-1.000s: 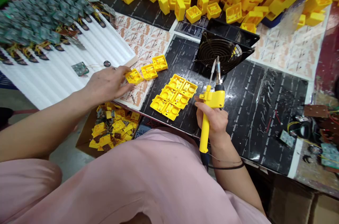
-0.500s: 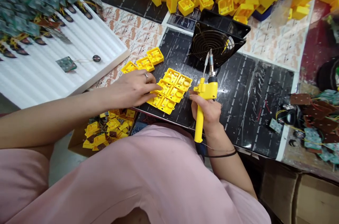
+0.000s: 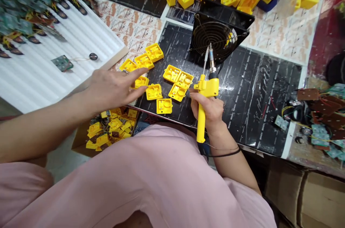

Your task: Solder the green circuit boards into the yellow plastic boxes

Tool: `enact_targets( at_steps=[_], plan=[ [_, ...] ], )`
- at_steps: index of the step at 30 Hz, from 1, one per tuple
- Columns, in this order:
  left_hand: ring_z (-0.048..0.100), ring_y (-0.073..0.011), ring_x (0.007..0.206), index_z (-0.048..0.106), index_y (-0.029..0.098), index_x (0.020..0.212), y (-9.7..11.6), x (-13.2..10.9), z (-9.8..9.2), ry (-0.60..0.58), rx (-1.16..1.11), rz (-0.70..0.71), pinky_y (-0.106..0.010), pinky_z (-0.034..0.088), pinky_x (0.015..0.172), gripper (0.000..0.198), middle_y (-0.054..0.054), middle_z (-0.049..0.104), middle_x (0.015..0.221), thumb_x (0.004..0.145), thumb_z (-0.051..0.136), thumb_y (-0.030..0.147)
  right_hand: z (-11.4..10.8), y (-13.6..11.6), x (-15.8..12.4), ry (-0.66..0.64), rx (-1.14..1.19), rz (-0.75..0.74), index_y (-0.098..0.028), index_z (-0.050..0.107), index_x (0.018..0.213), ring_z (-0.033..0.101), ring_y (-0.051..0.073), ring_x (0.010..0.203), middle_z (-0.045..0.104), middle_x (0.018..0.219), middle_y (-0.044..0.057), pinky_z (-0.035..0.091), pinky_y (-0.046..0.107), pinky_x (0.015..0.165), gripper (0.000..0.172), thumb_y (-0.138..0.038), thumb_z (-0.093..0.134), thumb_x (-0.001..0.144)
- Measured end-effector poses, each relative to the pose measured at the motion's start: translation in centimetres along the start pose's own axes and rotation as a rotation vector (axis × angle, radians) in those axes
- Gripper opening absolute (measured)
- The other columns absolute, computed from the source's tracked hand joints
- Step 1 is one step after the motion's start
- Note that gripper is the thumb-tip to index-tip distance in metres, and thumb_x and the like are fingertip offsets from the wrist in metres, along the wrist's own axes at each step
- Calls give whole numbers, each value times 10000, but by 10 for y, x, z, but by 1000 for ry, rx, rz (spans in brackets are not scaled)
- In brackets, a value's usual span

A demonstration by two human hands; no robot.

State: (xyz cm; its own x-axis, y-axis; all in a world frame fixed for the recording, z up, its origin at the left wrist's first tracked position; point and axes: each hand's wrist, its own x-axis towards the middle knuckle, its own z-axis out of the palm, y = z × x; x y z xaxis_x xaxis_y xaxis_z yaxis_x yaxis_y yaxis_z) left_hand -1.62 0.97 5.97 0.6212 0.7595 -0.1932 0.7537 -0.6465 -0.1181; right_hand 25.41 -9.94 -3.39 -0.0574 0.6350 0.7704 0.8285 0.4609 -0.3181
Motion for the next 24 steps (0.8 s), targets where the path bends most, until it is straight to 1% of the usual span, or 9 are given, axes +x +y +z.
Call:
enact_targets(
  at_steps=[2, 4, 7, 9, 14, 16, 19, 21, 24],
  plan=[
    [751, -389, 854, 663, 137, 1341, 15, -1, 1, -96, 0, -53, -470, 541, 720, 536, -184, 762, 866, 1041, 391, 488, -3, -6, 4, -32, 1, -7, -257, 628, 1143, 776, 160, 741, 806, 953, -7, 612, 246, 675, 265, -154, 741, 927],
    [749, -395, 856, 709, 132, 1215, 23, 1, 3, -122, 15, -39, -474, 544, 712, 479, -193, 758, 866, 1028, 391, 438, -6, -15, 9, -126, 10, 12, -260, 612, 1165, 765, 177, 777, 791, 940, 0, 602, 285, 715, 295, -291, 786, 928],
    [740, -359, 914, 731, 171, 1139, 22, 1, 7, -23, 7, 7, -418, 540, 692, 390, -176, 757, 938, 995, 422, 361, -5, -30, 16, -287, 44, 4, -262, 598, 1188, 734, 211, 899, 772, 1002, 24, 558, 346, 812, 368, -494, 750, 946],
    [726, -346, 974, 730, 193, 1169, 18, -1, 10, 34, -6, 32, -395, 540, 694, 377, -169, 754, 1004, 985, 441, 349, 1, -39, 19, -359, 54, -49, -270, 598, 1204, 694, 226, 967, 763, 1060, 23, 509, 369, 852, 395, -556, 712, 956],
    [715, -382, 1038, 684, 128, 1259, 15, -10, 11, -22, -25, -52, -408, 548, 720, 464, -198, 739, 1076, 1003, 450, 437, 14, -44, 19, -463, 4, -145, -265, 622, 1216, 587, 233, 899, 727, 886, -8, 414, 369, 843, 350, -481, 732, 962],
    [720, -380, 1028, 693, 124, 1235, 17, -14, 11, -43, -28, -63, -403, 546, 717, 479, -190, 743, 1054, 1011, 447, 469, 10, -41, 18, -477, -12, -143, -257, 628, 1227, 567, 243, 906, 710, 868, 0, 396, 377, 852, 371, -480, 741, 953],
    [727, -349, 1015, 701, 153, 1250, 21, -16, 14, -36, -30, -54, -375, 534, 700, 411, -158, 758, 1017, 1011, 469, 395, -4, -38, 13, -506, -70, -95, -259, 633, 1236, 561, 250, 913, 705, 921, 25, 388, 385, 849, 392, -479, 755, 935],
    [731, -327, 1000, 705, 178, 1260, 25, -16, 17, -8, -36, -5, -355, 514, 663, 363, -136, 768, 1021, 1000, 483, 299, -11, -37, 8, -502, -115, -63, -263, 636, 1221, 568, 246, 888, 696, 907, 25, 392, 379, 826, 379, -467, 763, 927],
    [731, -285, 966, 735, 198, 1192, 32, -11, 24, 89, -62, 154, -331, 486, 622, 337, -109, 779, 1039, 981, 474, 168, -11, -38, 0, -416, -133, -64, -257, 624, 1198, 589, 249, 844, 690, 861, 21, 405, 369, 762, 342, -439, 753, 939]
  ],
)
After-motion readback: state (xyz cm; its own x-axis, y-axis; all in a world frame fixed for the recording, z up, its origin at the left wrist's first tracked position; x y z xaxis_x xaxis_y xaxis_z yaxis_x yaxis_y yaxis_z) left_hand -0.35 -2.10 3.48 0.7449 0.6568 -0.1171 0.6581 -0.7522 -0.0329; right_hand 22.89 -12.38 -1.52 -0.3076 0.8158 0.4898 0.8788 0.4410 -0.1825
